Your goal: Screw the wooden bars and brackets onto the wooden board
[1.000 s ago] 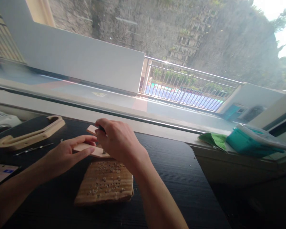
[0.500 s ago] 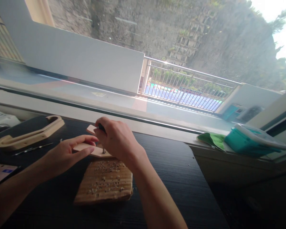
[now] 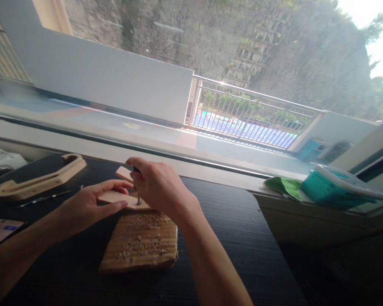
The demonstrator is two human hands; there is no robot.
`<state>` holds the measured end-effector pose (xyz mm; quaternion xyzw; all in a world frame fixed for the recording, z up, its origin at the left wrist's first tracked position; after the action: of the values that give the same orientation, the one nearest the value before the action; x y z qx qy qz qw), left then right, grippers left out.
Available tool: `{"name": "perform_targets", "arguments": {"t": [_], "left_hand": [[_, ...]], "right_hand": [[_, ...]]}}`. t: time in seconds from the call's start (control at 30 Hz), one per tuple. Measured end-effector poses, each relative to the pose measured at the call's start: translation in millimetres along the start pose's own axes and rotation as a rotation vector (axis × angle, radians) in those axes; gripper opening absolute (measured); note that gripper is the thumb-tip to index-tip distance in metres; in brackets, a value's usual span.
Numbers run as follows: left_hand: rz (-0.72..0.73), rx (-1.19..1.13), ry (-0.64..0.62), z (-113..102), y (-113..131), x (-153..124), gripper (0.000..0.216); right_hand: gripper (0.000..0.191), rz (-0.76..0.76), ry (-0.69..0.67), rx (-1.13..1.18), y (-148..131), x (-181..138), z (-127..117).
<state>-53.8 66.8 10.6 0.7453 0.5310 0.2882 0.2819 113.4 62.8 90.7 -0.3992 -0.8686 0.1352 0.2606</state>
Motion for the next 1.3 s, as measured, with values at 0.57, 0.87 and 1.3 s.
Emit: {"name": "perform_targets", "arguments": {"t": [0.57,0.87,1.3], "left_hand": [[0.024,0.002,0.009,-1.5,6.0,-3.7,0.050],[-0.001,-0.001,0.013,-1.2,5.5,-3.0,0.051],[-0.011,0.004,0.009,-1.6,4.2,-2.3,0.051]], "right_hand": [[0.030,-0.016,-0.006,-0.004,-4.4,0.0,0.3],[0.030,0.014,0.033,-0.052,-1.5,1.0,2.0],[0.032,0.045,0.043,-0.058,5.7,1.7,-1.2]]}}
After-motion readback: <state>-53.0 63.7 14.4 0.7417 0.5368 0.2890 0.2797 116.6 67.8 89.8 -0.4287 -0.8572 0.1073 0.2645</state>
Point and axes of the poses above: each hand's wrist, its own x-axis towards the middle knuckle, its own z-axis out of the palm, y = z × x, the point moved 3 cm from there along x, towards the middle knuckle, and after that the axes turned 2 degrees about -y, right-handed, at the moved point
